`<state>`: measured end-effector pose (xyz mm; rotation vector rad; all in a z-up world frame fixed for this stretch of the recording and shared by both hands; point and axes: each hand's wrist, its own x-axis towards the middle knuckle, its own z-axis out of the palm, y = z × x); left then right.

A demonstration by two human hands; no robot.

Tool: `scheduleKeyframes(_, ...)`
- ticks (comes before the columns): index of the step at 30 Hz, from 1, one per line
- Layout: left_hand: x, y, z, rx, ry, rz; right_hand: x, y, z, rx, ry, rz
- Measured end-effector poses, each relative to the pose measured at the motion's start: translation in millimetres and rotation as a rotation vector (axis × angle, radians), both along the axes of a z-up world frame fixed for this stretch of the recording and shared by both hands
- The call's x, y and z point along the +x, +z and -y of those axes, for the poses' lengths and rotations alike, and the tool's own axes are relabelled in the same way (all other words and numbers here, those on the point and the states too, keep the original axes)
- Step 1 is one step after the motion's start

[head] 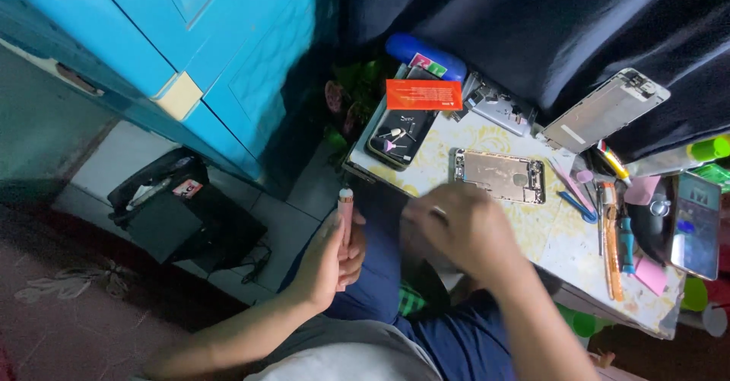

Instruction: Cleaning adhesive residue from the edges of a mobile phone frame using a plastic scraper tool on a repair bench.

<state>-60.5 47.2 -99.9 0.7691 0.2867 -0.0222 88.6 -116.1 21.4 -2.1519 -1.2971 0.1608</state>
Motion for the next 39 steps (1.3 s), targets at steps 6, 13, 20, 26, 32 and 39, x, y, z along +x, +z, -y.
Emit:
scheduleKeyframes(6, -4, 11, 1, 0.083, -0.008, -0.144, 56, 2, -22, -0.057, 0.060, 0.299)
scheduleKeyframes(13, 0, 13, -8, 0.095, 0.052, -0.072, 89, -15, -36, -0.111, 0.104, 0.426)
scheduleKeyframes(20, 3, 1, -20, 0.182, 0.073, -0.015, 96, -16, -32, -0.114, 0.091, 0.330)
scheduleKeyframes(26, 3, -4, -17, 0.222, 0.069, 0.001, 98, -9, -32, -0.186, 0.078, 0.310)
scheduleKeyframes(32, 3, 8, -18, 0.223, 0.056, -0.032, 96, -12, -43, -0.198, 0.109, 0.345)
scheduleKeyframes(39, -3, 6, -22, 0.273, 0.073, -0.007, 81, 5, -43, -0.277, 0.099, 0.340)
